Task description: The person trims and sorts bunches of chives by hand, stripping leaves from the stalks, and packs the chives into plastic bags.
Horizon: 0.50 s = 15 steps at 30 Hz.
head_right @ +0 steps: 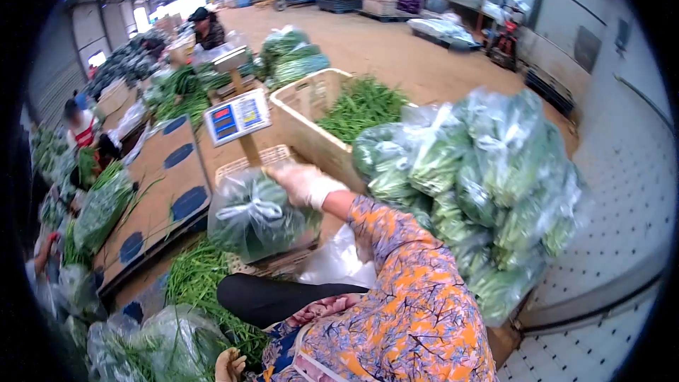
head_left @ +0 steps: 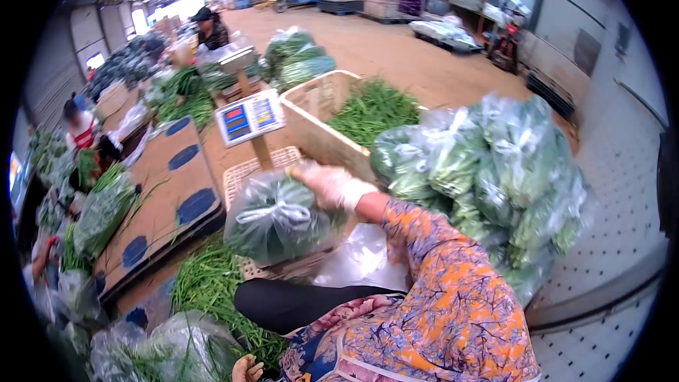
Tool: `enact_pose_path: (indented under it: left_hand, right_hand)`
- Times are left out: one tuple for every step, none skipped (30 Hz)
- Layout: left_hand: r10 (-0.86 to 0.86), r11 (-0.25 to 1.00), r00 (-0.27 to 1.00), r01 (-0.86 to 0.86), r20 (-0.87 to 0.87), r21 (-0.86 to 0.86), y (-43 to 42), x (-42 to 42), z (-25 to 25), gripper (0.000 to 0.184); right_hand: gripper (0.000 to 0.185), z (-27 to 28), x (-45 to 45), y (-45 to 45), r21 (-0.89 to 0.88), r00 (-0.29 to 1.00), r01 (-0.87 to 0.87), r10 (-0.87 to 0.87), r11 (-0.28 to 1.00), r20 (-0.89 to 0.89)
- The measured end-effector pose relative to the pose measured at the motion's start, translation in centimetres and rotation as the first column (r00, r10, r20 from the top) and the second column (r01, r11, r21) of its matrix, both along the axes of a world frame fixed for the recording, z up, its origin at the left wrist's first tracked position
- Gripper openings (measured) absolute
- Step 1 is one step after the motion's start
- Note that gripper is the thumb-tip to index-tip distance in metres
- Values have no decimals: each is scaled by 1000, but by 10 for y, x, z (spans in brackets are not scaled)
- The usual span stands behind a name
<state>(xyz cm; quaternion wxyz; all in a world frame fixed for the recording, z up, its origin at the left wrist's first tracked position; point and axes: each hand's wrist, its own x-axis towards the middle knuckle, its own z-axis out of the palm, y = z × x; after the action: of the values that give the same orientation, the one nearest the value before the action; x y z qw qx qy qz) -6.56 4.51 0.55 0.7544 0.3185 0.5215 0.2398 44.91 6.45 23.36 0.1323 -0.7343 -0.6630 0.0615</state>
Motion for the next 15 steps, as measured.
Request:
enact_pose_path:
  left_hand:
    - [-17,1000,1000,17,-16,-13,2,1,-1,43]
    - [-47,999,998,46,-38,-27,5,2,-5,44]
    - [-70,997,997,69,-44,-31,6,2,-7,45]
    - [-85,996,995,84,-49,-34,6,3,-10,45]
    - [-91,995,994,88,-57,-50,9,3,-14,45]
    - [-95,994,994,93,-54,-52,11,4,-15,45]
    - [-97,994,994,94,-60,-48,11,4,-15,45]
    - [-95,995,993,92,-69,-46,11,3,-15,44]
    - [-79,996,993,74,-93,-52,11,5,-12,43]
    - [-70,997,995,67,-77,-46,13,1,-21,41]
    - [-47,999,995,44,-86,-31,11,1,-20,41]
    - [-22,1000,995,21,-93,-16,10,2,-19,40]
    - [-3,1000,997,1,-79,-19,11,-1,-23,38]
    - [8,1000,997,-9,-80,-18,11,-3,-26,38]
    - [24,999,996,-26,-81,-21,11,-4,-28,37]
  right_hand:
    - [67,10,23,-12,165,999,-6,-1,986,44]
    - [67,21,46,-25,325,996,-30,0,945,92]
    - [68,54,54,-54,360,990,89,-122,929,70]
    - [67,93,55,-82,311,957,270,-290,911,18]
    - [65,97,80,-102,635,940,147,-308,758,150]
    - [65,127,80,-128,582,872,356,-484,731,74]
    - [66,144,88,-148,659,853,353,-518,664,65]
    - [67,154,101,-165,728,835,346,-549,592,49]
    - [72,156,121,-180,726,697,443,-712,526,90]
    - [75,155,137,-193,708,635,520,-770,477,53]
    - [68,160,135,-206,554,585,685,-810,473,-31]
    - [63,147,150,-217,433,506,790,-860,433,-63]
    - [60,127,170,-227,304,420,874,-904,379,-80]
    - [56,102,184,-237,221,414,898,-902,381,-126]
    - [61,59,211,-251,135,366,928,-920,348,-141]
